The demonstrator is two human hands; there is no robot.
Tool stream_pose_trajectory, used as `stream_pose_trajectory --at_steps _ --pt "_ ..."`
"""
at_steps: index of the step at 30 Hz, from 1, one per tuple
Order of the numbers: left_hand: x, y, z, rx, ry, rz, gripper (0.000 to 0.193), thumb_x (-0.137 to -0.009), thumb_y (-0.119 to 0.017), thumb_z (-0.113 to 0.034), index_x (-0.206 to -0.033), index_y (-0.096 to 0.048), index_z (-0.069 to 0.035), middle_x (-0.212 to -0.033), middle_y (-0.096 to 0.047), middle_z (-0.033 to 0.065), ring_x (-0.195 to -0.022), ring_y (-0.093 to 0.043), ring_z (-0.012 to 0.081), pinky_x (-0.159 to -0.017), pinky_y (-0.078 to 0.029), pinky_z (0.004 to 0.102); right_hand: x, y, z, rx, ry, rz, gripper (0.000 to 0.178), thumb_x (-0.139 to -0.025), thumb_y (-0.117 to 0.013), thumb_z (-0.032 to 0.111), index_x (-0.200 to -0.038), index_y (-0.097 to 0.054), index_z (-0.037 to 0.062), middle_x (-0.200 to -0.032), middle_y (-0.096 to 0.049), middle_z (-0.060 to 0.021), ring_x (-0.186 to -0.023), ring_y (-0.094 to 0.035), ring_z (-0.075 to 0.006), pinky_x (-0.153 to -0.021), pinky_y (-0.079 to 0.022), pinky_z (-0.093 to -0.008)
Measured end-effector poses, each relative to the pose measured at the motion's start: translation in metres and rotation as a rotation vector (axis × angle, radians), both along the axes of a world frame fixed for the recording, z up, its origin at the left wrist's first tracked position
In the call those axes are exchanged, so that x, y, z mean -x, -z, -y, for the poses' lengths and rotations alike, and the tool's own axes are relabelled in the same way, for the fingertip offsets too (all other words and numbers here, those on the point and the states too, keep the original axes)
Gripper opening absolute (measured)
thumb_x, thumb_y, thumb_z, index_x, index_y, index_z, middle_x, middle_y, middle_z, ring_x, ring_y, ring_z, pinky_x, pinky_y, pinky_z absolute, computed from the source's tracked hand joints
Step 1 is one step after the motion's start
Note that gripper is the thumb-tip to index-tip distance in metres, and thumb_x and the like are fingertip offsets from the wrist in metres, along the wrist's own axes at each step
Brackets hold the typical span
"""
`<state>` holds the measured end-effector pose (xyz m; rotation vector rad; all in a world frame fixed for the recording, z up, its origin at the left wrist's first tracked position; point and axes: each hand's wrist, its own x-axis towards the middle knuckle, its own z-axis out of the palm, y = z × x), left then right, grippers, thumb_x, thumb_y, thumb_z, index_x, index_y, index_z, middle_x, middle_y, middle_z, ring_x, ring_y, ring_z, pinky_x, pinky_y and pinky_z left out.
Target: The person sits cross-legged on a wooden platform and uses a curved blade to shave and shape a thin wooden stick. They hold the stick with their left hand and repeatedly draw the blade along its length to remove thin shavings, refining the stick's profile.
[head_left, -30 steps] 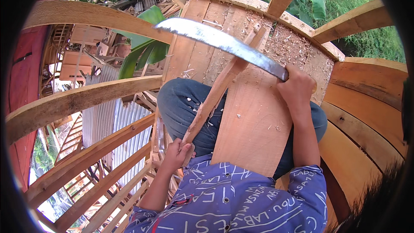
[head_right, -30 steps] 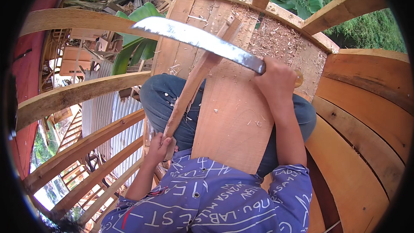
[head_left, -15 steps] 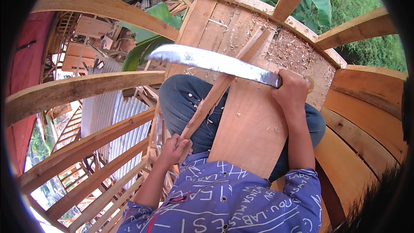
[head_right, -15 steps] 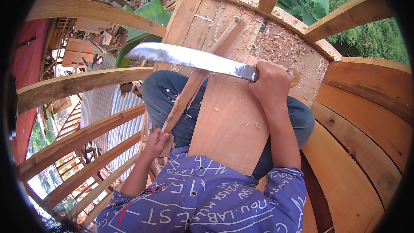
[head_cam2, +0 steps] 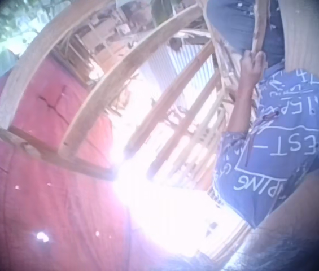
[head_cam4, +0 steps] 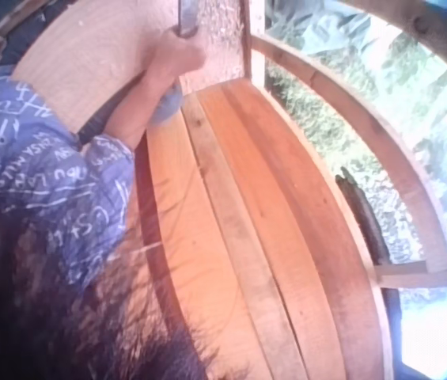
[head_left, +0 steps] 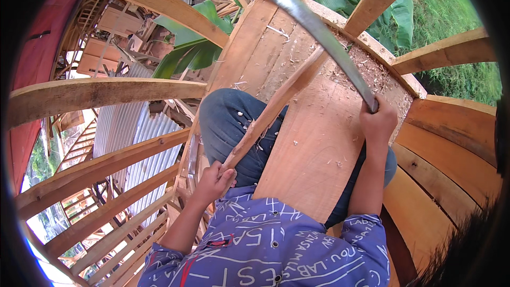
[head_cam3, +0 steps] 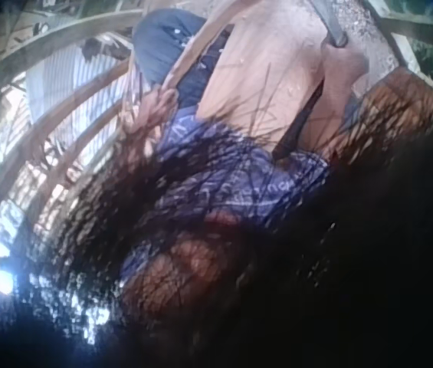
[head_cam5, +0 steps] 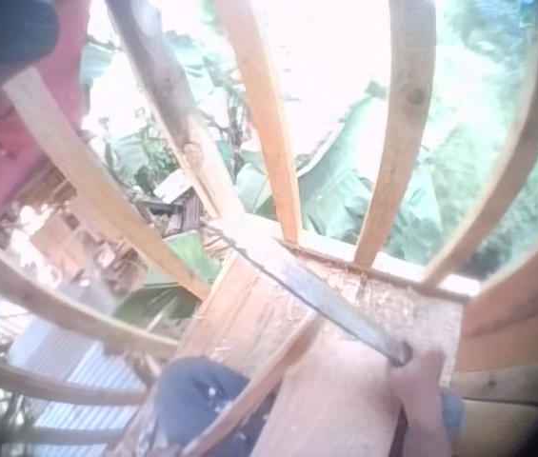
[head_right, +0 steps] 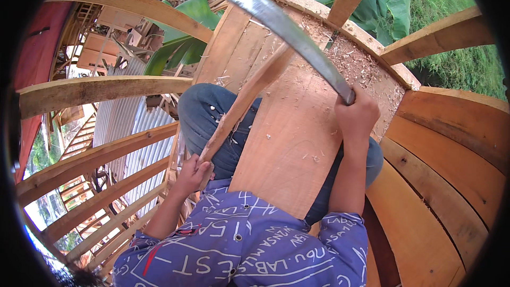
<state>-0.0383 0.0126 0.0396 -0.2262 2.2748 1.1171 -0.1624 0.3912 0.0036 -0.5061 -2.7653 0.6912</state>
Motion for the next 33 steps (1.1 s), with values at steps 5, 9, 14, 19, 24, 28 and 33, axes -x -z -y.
stream_pose_trajectory --at_steps 5,9,14,19,24,28,33 --pt "-0.009 0.007 -0.005 0.032 -0.068 -0.001 0.031 -0.095 -0.057 -0.027 -0.088 -0.05 0.003 -0.07 -0.067 0.0141 -0.067 -0.07 0.021 -0.059 -0.054 0.03 0.003 0.007 0.038 -0.129 -0.374 -0.097 0.013 -0.065 -0.066 0.015 -0.068 -0.058 0.0062 -0.059 -0.057 -0.0108 -0.059 -0.06 -0.0321 -0.055 -0.045 -0.043" --pt "-0.009 0.006 -0.006 0.054 -0.06 0.007 0.031 -0.095 -0.057 -0.027 -0.088 -0.05 0.002 -0.07 -0.067 0.0143 -0.067 -0.071 0.0211 -0.059 -0.054 0.0299 0.015 0.011 0.009 -0.2 -0.051 0.195 0.014 -0.068 -0.066 0.016 -0.076 -0.064 0.005 -0.068 -0.064 -0.0132 -0.067 -0.064 -0.0333 -0.06 -0.048 -0.0435" --pt "-0.007 0.007 -0.007 0.049 -0.046 0.012 0.03 -0.095 -0.057 -0.026 -0.09 -0.049 0.002 -0.072 -0.068 0.0138 -0.069 -0.071 0.0204 -0.059 -0.054 0.0294 0.017 0.012 -0.024 -0.094 0.178 0.145 0.014 -0.072 -0.065 0.019 -0.079 -0.066 0.0063 -0.069 -0.064 -0.0135 -0.068 -0.064 -0.0347 -0.064 -0.049 -0.0454" --pt "-0.011 0.009 -0.004 0.006 -0.087 0.064 0.03 -0.095 -0.056 -0.026 -0.092 -0.049 0.002 -0.075 -0.068 0.0135 -0.07 -0.071 0.0204 -0.061 -0.054 0.0297 0.008 0.004 0.031 -0.146 -0.192 0.116 0.015 -0.066 -0.068 0.019 -0.076 -0.065 0.0069 -0.067 -0.064 -0.0116 -0.065 -0.063 -0.0328 -0.06 -0.048 -0.0439" --pt "-0.008 0.008 -0.004 0.023 -0.104 0.107 0.031 -0.095 -0.057 -0.027 -0.094 -0.05 0.003 -0.075 -0.068 0.0156 -0.071 -0.071 0.0209 -0.062 -0.054 0.0299 0.021 0.014 0.029 -0.182 -0.314 0.093 0.014 -0.06 -0.068 0.016 -0.071 -0.064 0.0092 -0.062 -0.061 -0.0106 -0.06 -0.061 -0.0302 -0.055 -0.046 -0.0412" --pt "-0.006 0.008 -0.007 0.031 -0.081 0.1 0.031 -0.094 -0.058 -0.026 -0.095 -0.05 0.004 -0.074 -0.068 0.0163 -0.072 -0.071 0.0217 -0.062 -0.055 0.0302 0.014 0.008 0.034 -0.226 -0.28 0.112 0.011 -0.062 -0.068 0.016 -0.068 -0.062 0.0086 -0.061 -0.06 -0.0109 -0.058 -0.061 -0.0297 -0.053 -0.045 -0.0403" --pt "-0.01 0.012 0.0 0.0 -0.105 0.101 0.029 -0.094 -0.058 -0.024 -0.092 -0.05 0.004 -0.072 -0.068 0.0152 -0.071 -0.071 0.0225 -0.062 -0.055 0.0307 0.018 0.009 0.051 -0.184 -0.417 0.024 0.012 -0.061 -0.069 0.015 -0.068 -0.061 0.0091 -0.061 -0.061 -0.0087 -0.06 -0.062 -0.0292 -0.054 -0.046 -0.0393"
